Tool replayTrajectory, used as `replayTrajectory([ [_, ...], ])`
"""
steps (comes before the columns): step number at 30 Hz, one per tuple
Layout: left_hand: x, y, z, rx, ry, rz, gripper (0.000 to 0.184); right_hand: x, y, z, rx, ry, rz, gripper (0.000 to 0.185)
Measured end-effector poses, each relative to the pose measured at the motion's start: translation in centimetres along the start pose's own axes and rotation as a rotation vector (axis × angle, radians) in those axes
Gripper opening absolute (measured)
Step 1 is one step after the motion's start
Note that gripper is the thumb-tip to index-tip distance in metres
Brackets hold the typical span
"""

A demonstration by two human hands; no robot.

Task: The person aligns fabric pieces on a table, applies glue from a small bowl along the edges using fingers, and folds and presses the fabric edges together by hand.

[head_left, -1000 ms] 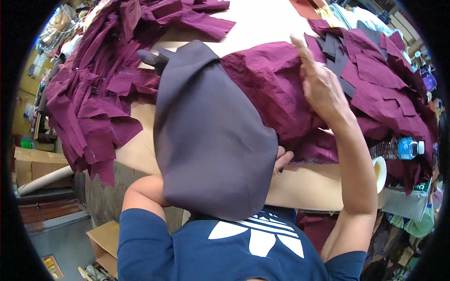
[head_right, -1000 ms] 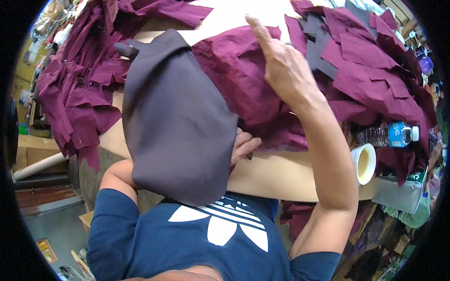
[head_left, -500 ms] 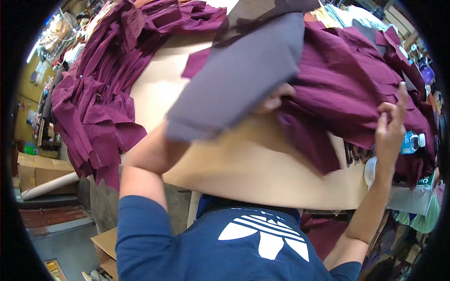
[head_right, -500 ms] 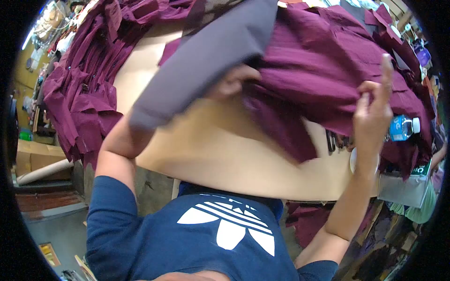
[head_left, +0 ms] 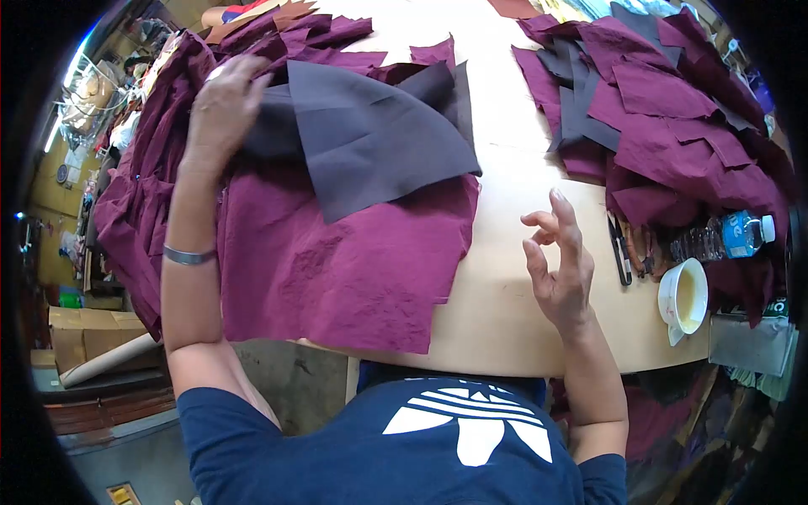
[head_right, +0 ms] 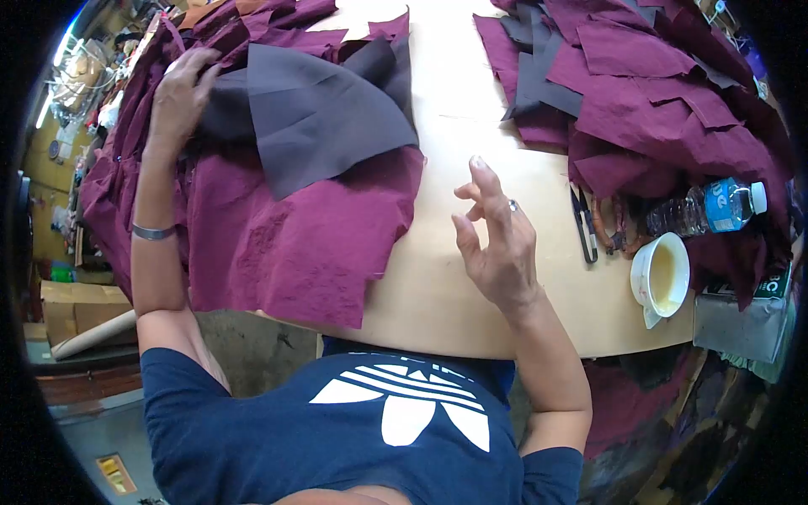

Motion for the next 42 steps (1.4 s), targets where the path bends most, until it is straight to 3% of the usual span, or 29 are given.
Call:
replayTrajectory([
  [4, -12.8, 1.6, 3.2, 0.178, -0.219, 0.171, 0.048, -1.6, -0.2, 0.1, -0.017, 0.022, 0.074, 0.071],
  [6, -16.8, 1.9, 5.9, 0.131, -0.035, 0.261, 0.056, -2.2, -0.4, -0.3, -0.04, 0.024, 0.106, 0.071],
  [8, -17.9, 2.3, 9.7, 0.244, -0.044, 0.236, 0.058, -2.7, -0.7, -0.6, -0.034, 0.028, 0.17, 0.071],
  [10, -18.5, 1.5, 13.3, 0.393, -0.176, 0.226, 0.033, -3.1, -0.7, -0.7, -0.038, 0.043, 0.192, 0.07],
  [12, -19.3, 0.3, 13.1, 0.227, -0.233, 0.392, 0.016, -3.1, -0.6, -0.8, -0.047, 0.041, 0.194, 0.07],
  [18, -20.1, -6.6, 8.5, 0.521, -0.568, 0.56, 0.008, -2.8, -0.7, -0.3, -0.015, 0.077, 0.165, 0.069],
  [21, -19.9, -9.6, 6.6, 0.608, -0.542, 0.61, 0.007, -1.6, 0.5, 0.6, 0.03, -0.016, 0.05, 0.07],
  [26, -19.9, -11.4, 4.9, 0.691, -0.59, 0.593, 0.007, 3.2, 6.8, 3.6, 0.165, -0.18, -0.336, 0.073],
  [31, -20.3, -11.9, 4.4, 0.635, -0.586, 0.608, 0.009, 2.8, 12.1, 10.0, 0.458, -0.135, -0.335, 0.074],
  [34, -20.1, -12.1, 4.1, 0.671, -0.595, 0.61, 0.009, 0.3, 13.2, 11.2, 0.595, -0.29, -0.144, 0.062],
  [35, -19.6, -12.0, 4.0, 0.656, -0.622, 0.569, 0.009, -0.9, 12.9, 10.0, 0.415, -0.267, -0.162, 0.06],
  [36, -18.8, -12.0, 4.0, 0.64, -0.65, 0.527, 0.009, -1.2, 12.6, 8.4, 0.39, -0.326, -0.088, 0.061],
  [38, -17.1, -11.5, 3.4, 0.649, -0.713, 0.4, 0.011, -1.8, 10.3, 4.9, 0.158, -0.308, -0.18, 0.069],
  [39, -16.0, -11.1, 3.0, 0.612, -0.727, 0.343, 0.012, -1.9, 8.9, 3.5, 0.188, -0.369, -0.067, 0.074],
  [42, -13.2, -10.2, 2.3, 0.677, -0.814, 0.117, 0.013, -0.5, 3.5, 1.4, 0.149, -0.38, -0.119, 0.077],
])
Point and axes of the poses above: each hand's wrist, its own y-axis towards the middle knuckle, its own z-axis out of the palm, x = y × z, the point moved 7 cm from there along y, towards the middle knuckle, and after that the axes turned 7 degrees about x, right-handed, at the moved point
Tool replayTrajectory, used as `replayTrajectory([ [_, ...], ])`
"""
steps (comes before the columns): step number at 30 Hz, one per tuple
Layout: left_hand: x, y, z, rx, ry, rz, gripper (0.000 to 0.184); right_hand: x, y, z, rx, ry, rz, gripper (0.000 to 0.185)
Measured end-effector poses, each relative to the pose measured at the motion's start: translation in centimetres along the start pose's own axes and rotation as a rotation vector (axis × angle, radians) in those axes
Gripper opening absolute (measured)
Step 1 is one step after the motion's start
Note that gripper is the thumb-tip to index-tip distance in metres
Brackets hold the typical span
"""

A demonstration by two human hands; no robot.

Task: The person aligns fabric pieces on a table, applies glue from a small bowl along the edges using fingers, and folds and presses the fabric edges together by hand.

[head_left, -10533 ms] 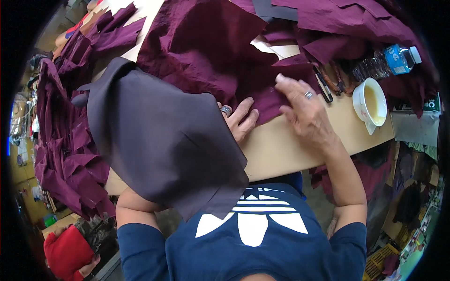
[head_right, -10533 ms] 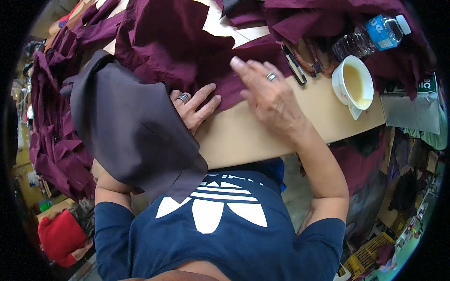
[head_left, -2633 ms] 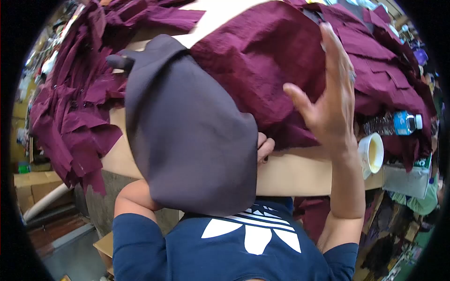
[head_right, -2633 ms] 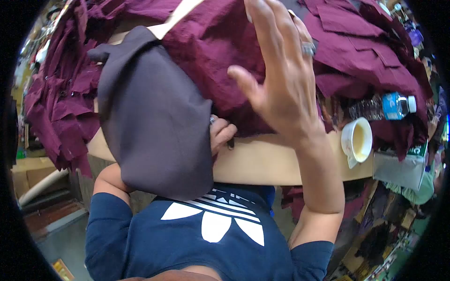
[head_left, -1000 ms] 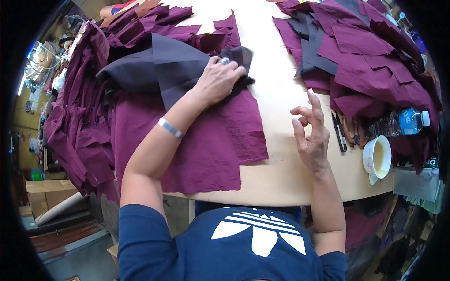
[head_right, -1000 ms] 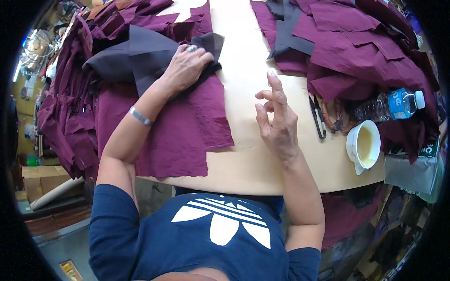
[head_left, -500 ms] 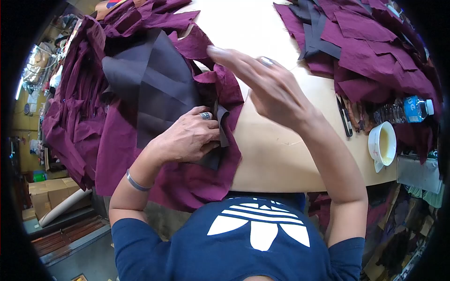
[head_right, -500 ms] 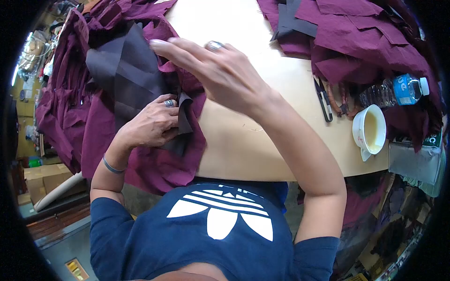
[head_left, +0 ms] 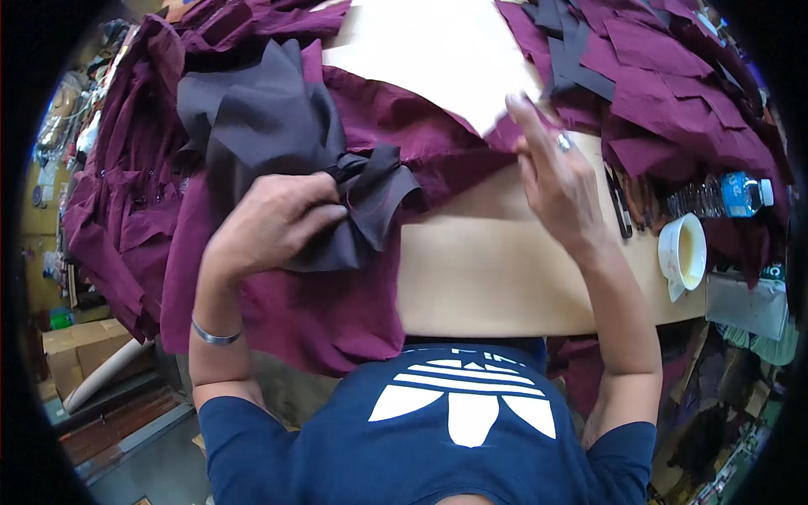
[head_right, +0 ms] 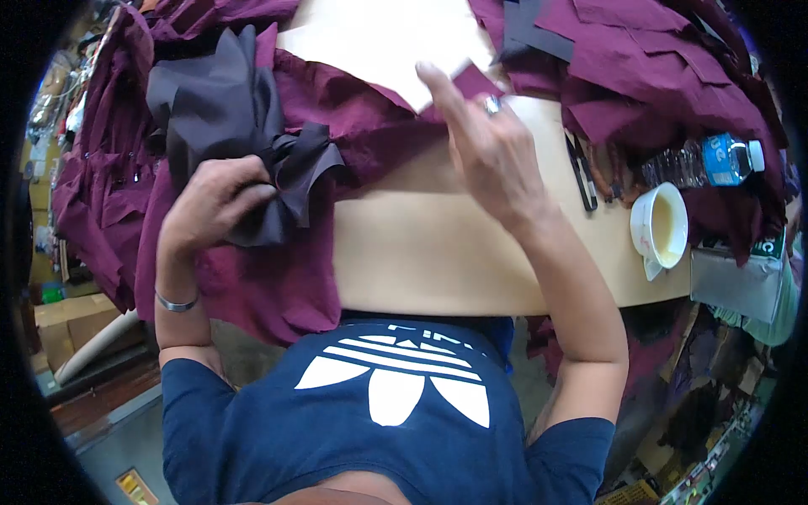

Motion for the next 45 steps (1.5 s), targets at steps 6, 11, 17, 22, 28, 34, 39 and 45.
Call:
replayTrajectory([
  [6, -2.7, 2.2, -2.1, -0.122, 0.086, 0.022, 0.017, 3.0, -4.6, -1.7, 0.082, -0.066, 0.097, 0.071],
  [11, -6.3, 7.3, 0.6, -0.204, 0.27, 0.388, 0.021, 2.2, -4.7, -1.3, 0.097, 0.07, 0.145, 0.069],
  [17, -3.1, 13.3, 3.4, 0.009, 0.368, 0.287, 0.014, 1.7, -4.2, -1.9, 0.019, 0.313, 0.224, 0.073],
  [22, -2.8, 11.2, 0.3, -0.344, 0.204, 0.231, 0.01, 0.3, -5.2, -1.1, 0.169, 0.449, 0.518, 0.083],
  [28, -3.3, 10.0, 1.3, -0.267, 0.088, 0.296, 0.013, -0.4, -3.3, -0.4, 0.143, 0.06, 0.318, 0.09],
  [34, -5.2, 7.1, 0.7, -0.433, 0.075, 0.409, 0.015, 0.9, -0.8, 1.2, 0.28, 0.508, 0.465, 0.089],
  [39, -6.4, 5.1, 0.7, -0.612, 0.166, 0.458, 0.023, 2.2, 3.0, 1.3, 0.143, 0.432, 0.174, 0.077],
  [45, -8.2, 2.7, 9.1, -0.038, 0.294, 0.484, 0.027, -0.3, 5.2, 1.3, 0.116, 0.571, 0.397, 0.059],
])
Point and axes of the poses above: each hand's wrist, its own y-axis towards the middle knuckle, its own z-axis out of the palm, x = y × z, the point moved 7 cm from there along y, towards the middle knuckle, and after that the axes turned 7 degrees about x, right-handed, at the moved point
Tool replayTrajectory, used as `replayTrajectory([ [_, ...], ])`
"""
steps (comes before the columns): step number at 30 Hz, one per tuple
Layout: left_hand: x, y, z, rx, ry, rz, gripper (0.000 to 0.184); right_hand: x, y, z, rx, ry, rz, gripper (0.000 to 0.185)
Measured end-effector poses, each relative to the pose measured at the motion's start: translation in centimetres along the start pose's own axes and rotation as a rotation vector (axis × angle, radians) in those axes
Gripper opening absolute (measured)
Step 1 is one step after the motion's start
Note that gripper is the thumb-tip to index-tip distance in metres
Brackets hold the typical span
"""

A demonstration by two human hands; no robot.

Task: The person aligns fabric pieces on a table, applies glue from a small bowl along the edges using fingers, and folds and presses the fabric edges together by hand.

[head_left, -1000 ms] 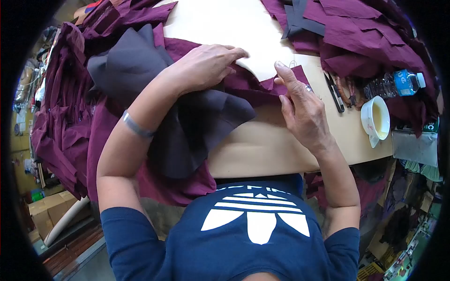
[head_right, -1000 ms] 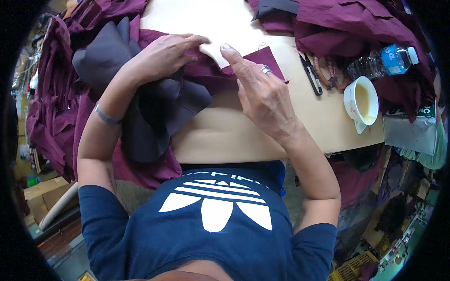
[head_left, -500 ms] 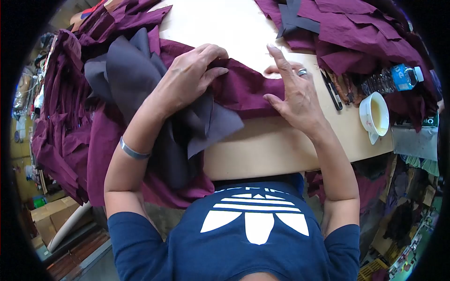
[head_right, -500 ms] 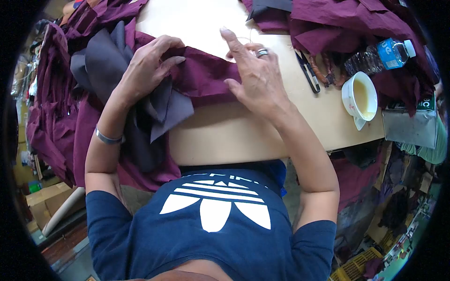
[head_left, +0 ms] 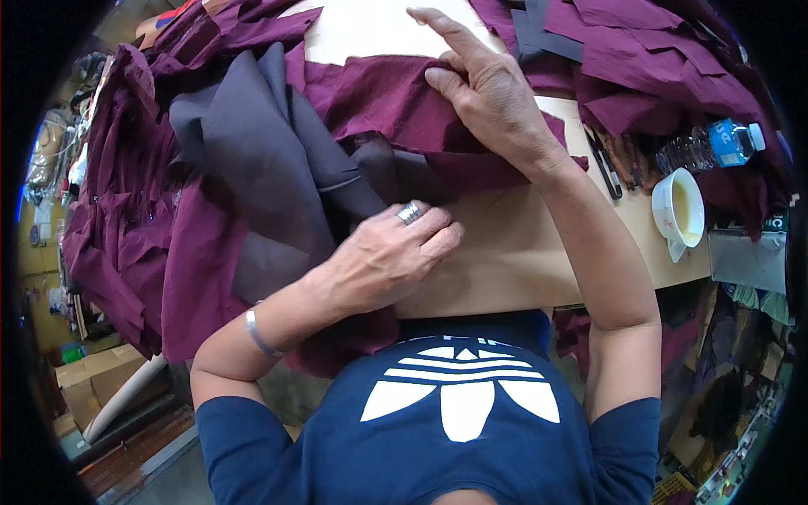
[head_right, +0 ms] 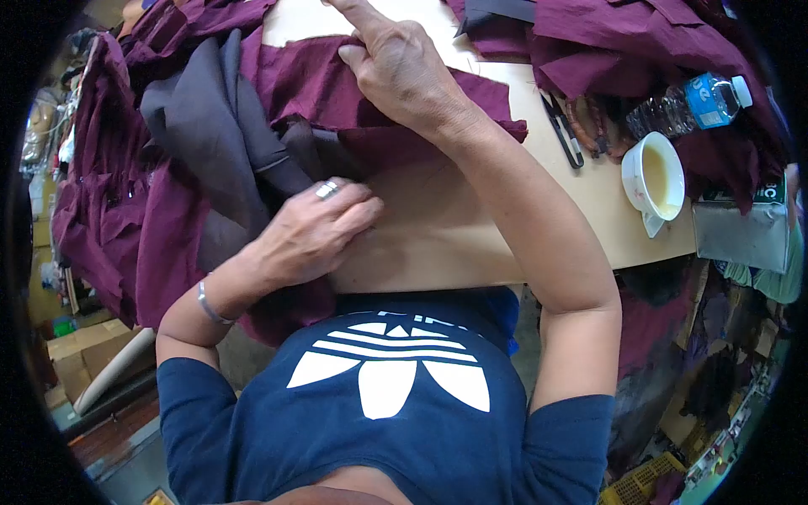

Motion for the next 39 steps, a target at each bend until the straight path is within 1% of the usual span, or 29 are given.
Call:
replayTrajectory([
  [1, 0.7, -0.3, 2.0, 0.206, -0.048, -0.129, 0.028, 1.5, 0.1, -0.2, -0.057, 0.033, -0.158, 0.057],
  [2, 2.2, -0.9, 2.4, 0.085, 0.015, -0.204, 0.028, 2.9, 0.1, -0.3, -0.116, 0.065, -0.316, 0.056],
  [3, 3.9, -1.4, 2.4, -0.037, 0.077, -0.277, 0.028, 4.5, -0.4, -0.8, -0.109, 0.077, -0.335, 0.053],
  [4, 5.9, -1.6, 2.2, 0.091, -0.008, -0.534, 0.031, 6.1, -0.8, -1.3, -0.101, 0.09, -0.355, 0.05],
  [5, 8.0, -1.5, 2.2, 0.372, -0.034, -0.696, 0.034, 6.4, -1.1, -1.3, -0.136, 0.127, -0.378, 0.05],
  [6, 9.5, -1.5, 2.6, 0.279, -0.218, -0.682, 0.031, 6.7, -1.2, -0.9, -0.171, 0.162, -0.402, 0.05],
  [7, 10.9, -1.5, 2.9, 0.19, -0.401, -0.657, 0.03, 6.1, -1.2, -0.5, -0.203, 0.224, -0.419, 0.05],
  [9, 12.8, -1.4, 2.5, -0.159, -1.364, -0.337, 0.03, 4.8, -1.2, 0.4, -0.266, 0.346, -0.46, 0.052],
  [10, 13.6, -1.6, 1.7, -0.349, -1.818, -0.121, 0.03, 4.0, -1.5, 0.3, -0.299, 0.415, -0.379, 0.054],
  [11, 13.7, -1.8, 1.4, -0.417, -2.013, 0.027, 0.031, 3.0, -1.8, 0.2, -0.33, 0.484, -0.293, 0.056],
  [12, 13.8, -1.9, 1.0, -0.465, -2.206, 0.192, 0.032, 1.6, -1.8, 0.1, -0.299, 0.53, -0.207, 0.054],
  [13, 13.1, -2.0, 1.0, -0.381, -2.158, 0.245, 0.033, -0.2, -1.9, 0.1, -0.198, 0.466, -0.044, 0.056],
  [15, 12.4, -2.1, 1.1, -0.394, -2.096, 0.17, 0.035, -1.6, -2.5, -0.6, -0.263, 0.435, -0.103, 0.057],
  [16, 12.3, -2.6, 1.2, -0.489, -2.079, 0.04, 0.035, -2.0, -2.8, -0.3, -0.247, 0.504, -0.069, 0.057],
  [17, 12.4, -3.0, 1.3, -0.582, -2.055, -0.097, 0.034, -2.5, -2.6, 0.0, -0.192, 0.485, 0.037, 0.057],
  [19, 12.2, -3.0, 1.4, -0.573, -1.993, -0.176, 0.035, -2.2, -1.9, 0.1, -0.084, 0.451, 0.248, 0.057],
  [20, 12.1, -2.9, 1.3, -0.565, -1.958, -0.211, 0.035, -3.2, -0.9, 0.6, -0.07, 0.637, 0.204, 0.062],
  [23, 11.7, -2.3, 0.7, -0.375, -1.564, -0.377, 0.033, -1.6, 0.3, 0.1, -0.246, 0.212, -0.119, 0.058],
  [25, 13.2, -2.5, 1.0, -0.238, -1.309, -0.582, 0.032, -1.8, 0.6, -0.8, -0.301, -0.04, -0.209, 0.061],
  [26, 14.3, -2.5, 1.1, -0.171, -1.177, -0.678, 0.033, -3.2, 0.7, -1.1, -0.3, -0.089, -0.231, 0.065],
  [28, 15.6, -1.2, -2.5, -0.245, -0.408, -0.514, 0.034, -5.6, 0.4, -0.6, -0.183, -0.157, 0.118, 0.071],
  [29, 15.3, -0.3, -3.7, -0.269, -0.025, -0.413, 0.034, -6.4, 0.4, -0.3, -0.174, -0.253, 0.181, 0.071],
  [31, 15.7, 1.6, -3.4, -0.28, 0.092, -0.381, 0.038, -8.6, 0.6, 0.3, -0.157, -0.448, 0.307, 0.07],
  [32, 15.4, 2.5, -3.2, -0.284, 0.152, -0.364, 0.039, -9.1, 0.6, 0.2, -0.164, -0.426, 0.323, 0.069],
  [35, 16.9, 2.5, -2.6, -0.398, -0.657, -0.577, 0.042, -10.0, 0.4, 0.0, -0.293, -0.464, 0.067, 0.07],
  [38, 17.6, 2.3, -0.8, -0.525, -1.232, -0.5, 0.047, -10.7, 1.7, -0.6, -0.163, -0.14, 0.267, 0.072],
  [39, 17.6, 2.2, -0.5, -0.51, -1.207, -0.511, 0.047, -11.2, 2.4, -0.6, -0.164, -0.051, 0.251, 0.072],
])
Point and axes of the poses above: each hand's wrist, its own y-axis towards the middle knuckle, its own z-axis out of the palm, x = y × z, the point moved 7 cm from there along y, towards the middle knuckle, and after that the axes turned 7 degrees about x, right-handed, at the moved point
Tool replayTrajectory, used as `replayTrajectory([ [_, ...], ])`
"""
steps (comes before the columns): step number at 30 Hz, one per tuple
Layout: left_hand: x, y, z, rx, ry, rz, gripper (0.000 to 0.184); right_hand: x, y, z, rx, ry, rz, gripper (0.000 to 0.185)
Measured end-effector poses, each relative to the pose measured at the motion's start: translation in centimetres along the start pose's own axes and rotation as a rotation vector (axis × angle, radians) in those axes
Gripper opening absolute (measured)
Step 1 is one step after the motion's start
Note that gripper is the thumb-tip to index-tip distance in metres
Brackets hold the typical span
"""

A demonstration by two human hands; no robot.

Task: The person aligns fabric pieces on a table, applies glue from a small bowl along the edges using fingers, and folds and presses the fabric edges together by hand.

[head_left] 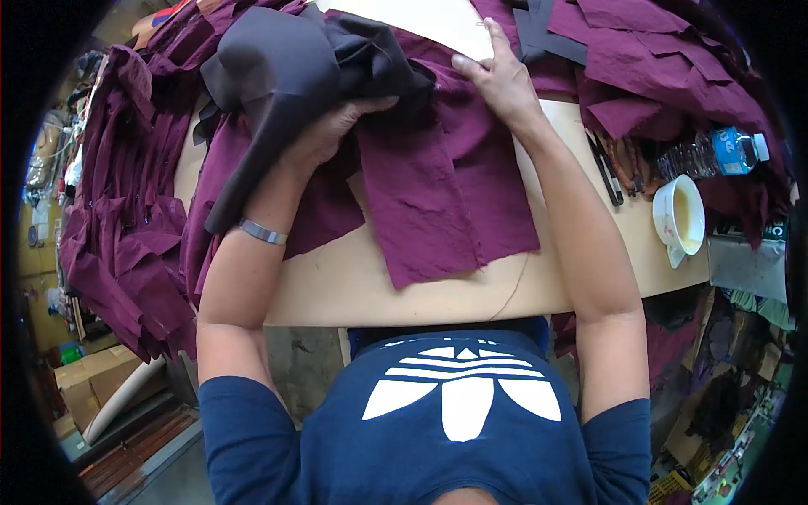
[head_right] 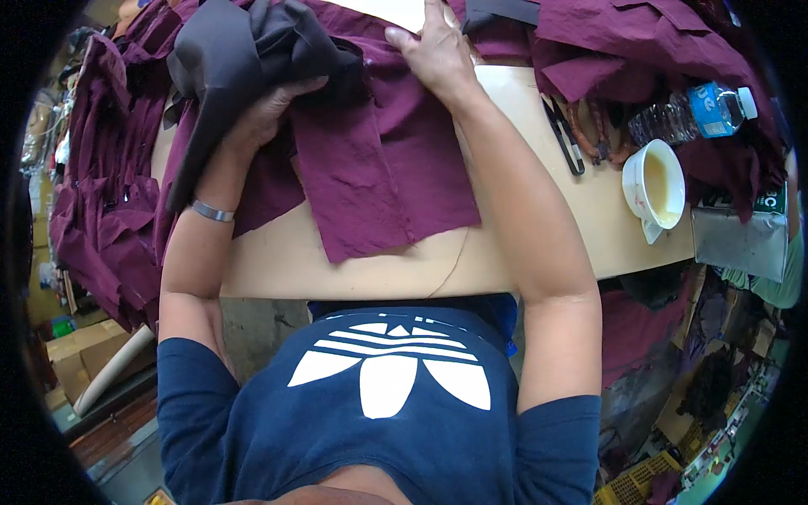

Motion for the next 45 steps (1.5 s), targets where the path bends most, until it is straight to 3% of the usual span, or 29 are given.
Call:
replayTrajectory([
  [2, 0.5, -0.3, -0.1, -0.002, 0.063, -0.013, 0.047, -1.0, 2.2, 0.7, 0.023, 0.183, -0.024, 0.074],
  [5, 0.9, -0.2, -0.1, 0.032, 0.08, -0.043, 0.05, -0.8, 3.3, 2.3, 0.062, 0.07, -0.05, 0.071],
  [6, 0.3, -0.5, -0.3, -0.032, 0.235, -0.006, 0.048, -0.2, 3.3, 2.4, 0.071, 0.031, -0.056, 0.07],
  [7, -0.4, -1.0, -0.4, -0.093, 0.391, 0.034, 0.047, 0.9, 3.1, 1.7, 0.018, -0.241, -0.117, 0.069],
  [10, -3.2, -1.4, 0.5, -0.168, 1.077, 0.3, 0.047, 2.5, 2.0, -1.1, -0.083, -0.395, 0.033, 0.053],
  [11, -3.4, -1.4, 0.9, -0.171, 1.255, 0.344, 0.048, 1.5, 2.3, -1.0, -0.244, -0.405, -0.193, 0.051],
  [14, -3.0, -1.1, 1.7, -0.222, 1.614, 0.352, 0.053, 0.7, 2.4, -0.6, -0.217, -0.441, -0.183, 0.051],
  [17, -3.2, -2.2, 2.6, -0.301, 1.601, 0.515, 0.032, 0.0, 1.8, 0.5, -0.24, -0.518, -0.263, 0.056],
  [19, -1.6, -3.2, 2.0, -0.065, 1.486, 0.229, 0.026, 0.1, 1.7, 0.7, -0.173, -0.589, -0.16, 0.059],
  [22, -2.2, -5.1, 5.4, 0.368, 1.129, -0.356, 0.023, -0.2, 1.6, 1.1, -0.355, -0.548, -0.359, 0.049],
  [23, -3.2, -5.6, 6.8, 0.346, 0.908, -0.187, 0.023, -0.3, 1.9, 1.4, -0.238, -0.602, -0.217, 0.045],
  [24, -3.8, -5.7, 8.0, 0.322, 0.732, 0.023, 0.02, -0.3, 1.8, 1.4, -0.325, -0.551, -0.335, 0.044],
  [26, -4.4, -5.0, 9.0, 0.236, 0.758, 0.095, 0.012, 0.1, 1.5, 1.2, -0.395, -0.546, -0.424, 0.044],
  [27, -4.1, -4.2, 9.0, 0.214, 0.944, 0.336, 0.012, -0.2, 1.7, 1.2, -0.388, -0.526, -0.397, 0.044],
  [29, -1.2, -2.6, 7.2, 0.111, 1.08, 0.269, 0.018, -0.6, 1.9, 1.1, -0.372, -0.475, -0.347, 0.044],
  [32, 0.6, -2.0, 5.8, 0.011, 1.246, 0.348, 0.03, -0.4, 1.9, 0.4, -0.135, -0.411, -0.059, 0.042],
  [35, 0.9, -2.1, 6.3, -0.016, 1.366, 0.432, 0.037, -1.0, 2.1, 0.3, -0.263, -0.409, -0.184, 0.04],
  [36, 0.9, -2.3, 6.2, -0.023, 1.413, 0.45, 0.039, -1.4, 2.2, 0.2, -0.259, -0.38, -0.124, 0.041],
  [38, 1.0, -2.4, 6.3, -0.009, 1.376, 0.454, 0.035, -2.0, 2.6, -0.2, -0.243, -0.309, -0.021, 0.043],
  [40, 0.9, -2.7, 6.4, 0.03, 1.332, 0.462, 0.032, -2.0, 2.0, -1.2, -0.173, -0.279, 0.115, 0.059],
  [42, 0.8, -3.2, 6.7, 0.098, 1.276, 0.476, 0.028, -1.0, 0.0, -1.8, -0.103, -0.299, 0.073, 0.069],
  [45, 0.2, -2.8, 7.2, 0.145, 1.221, 0.347, 0.028, -0.1, -2.1, -1.1, 0.009, -0.45, 0.058, 0.064],
])
Point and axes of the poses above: each hand's wrist, its own y-axis towards the middle knuckle, its own z-axis out of the palm, x = y × z, the point moved 7 cm from there along y, towards the middle knuckle, and after that the axes turned 7 degrees about x, right-handed, at the moved point
